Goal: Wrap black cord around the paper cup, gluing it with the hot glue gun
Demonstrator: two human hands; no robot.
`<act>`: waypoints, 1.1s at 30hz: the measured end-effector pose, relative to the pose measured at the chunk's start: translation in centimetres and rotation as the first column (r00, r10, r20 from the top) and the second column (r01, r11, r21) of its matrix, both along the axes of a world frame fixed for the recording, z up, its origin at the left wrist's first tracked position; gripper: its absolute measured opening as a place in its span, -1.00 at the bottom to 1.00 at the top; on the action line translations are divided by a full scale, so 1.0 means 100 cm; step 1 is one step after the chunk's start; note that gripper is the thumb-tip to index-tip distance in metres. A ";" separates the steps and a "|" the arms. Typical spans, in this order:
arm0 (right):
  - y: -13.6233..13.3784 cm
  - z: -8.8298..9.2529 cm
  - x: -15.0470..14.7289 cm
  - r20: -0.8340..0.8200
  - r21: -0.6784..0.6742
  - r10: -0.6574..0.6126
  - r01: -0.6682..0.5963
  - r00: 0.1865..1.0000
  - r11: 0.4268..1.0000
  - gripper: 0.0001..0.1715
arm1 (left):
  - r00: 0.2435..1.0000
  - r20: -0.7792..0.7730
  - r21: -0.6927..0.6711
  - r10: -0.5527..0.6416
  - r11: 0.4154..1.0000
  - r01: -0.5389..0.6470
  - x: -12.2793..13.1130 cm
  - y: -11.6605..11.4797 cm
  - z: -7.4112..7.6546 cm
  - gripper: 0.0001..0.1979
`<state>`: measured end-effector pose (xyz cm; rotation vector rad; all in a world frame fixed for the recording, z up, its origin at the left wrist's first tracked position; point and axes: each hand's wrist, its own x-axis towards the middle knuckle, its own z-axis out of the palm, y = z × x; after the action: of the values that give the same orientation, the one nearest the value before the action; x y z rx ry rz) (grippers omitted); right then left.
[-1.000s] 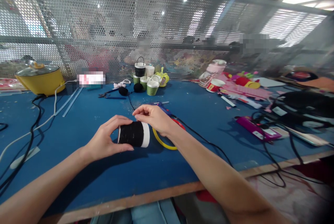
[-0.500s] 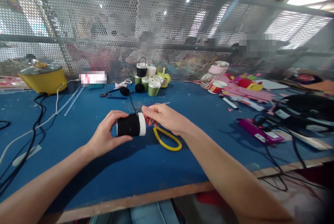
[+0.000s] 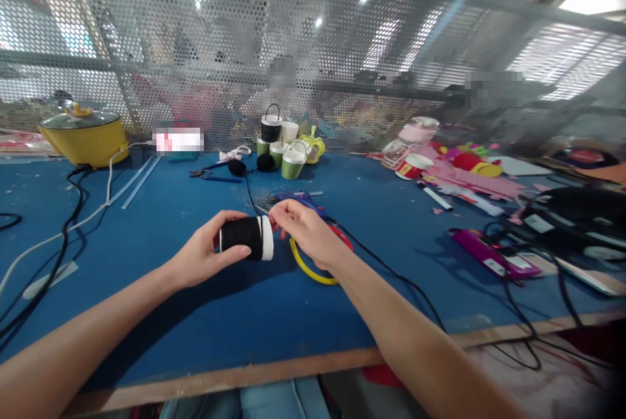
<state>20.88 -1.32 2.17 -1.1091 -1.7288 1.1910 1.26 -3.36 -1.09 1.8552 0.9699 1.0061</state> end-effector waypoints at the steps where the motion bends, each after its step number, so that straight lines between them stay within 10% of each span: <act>1: 0.001 0.000 0.000 0.012 0.019 -0.032 0.032 0.999 0.999 -0.66 | 1.000 -0.005 0.014 -0.004 1.000 0.004 0.001 -0.001 0.000 -0.56; 9: 0.009 -0.002 -0.004 -0.035 -0.140 0.166 -0.169 0.986 0.976 -0.32 | 0.997 -0.047 0.068 -0.059 0.996 0.062 0.002 -0.004 0.003 -0.58; 22: 0.037 0.020 -0.036 0.080 -0.163 0.349 -0.333 0.934 0.929 -0.34 | 0.947 -0.301 0.237 -0.110 0.954 0.186 0.000 -0.008 0.004 -0.46; 26: 0.055 0.025 -0.027 0.444 -0.013 0.060 -0.061 0.894 0.998 -0.44 | 0.949 -0.309 0.204 -0.068 0.969 0.136 0.000 -0.008 0.008 -0.53; 33: 0.079 0.024 0.039 0.698 0.218 -0.323 0.240 0.639 0.946 -0.74 | 0.967 -0.252 0.169 0.018 0.985 0.026 -0.001 -0.002 0.000 -0.52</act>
<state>24.81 6.55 4.57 -1.8818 -2.0351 0.4425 1.19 -3.54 -1.09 2.1677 1.0548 0.8869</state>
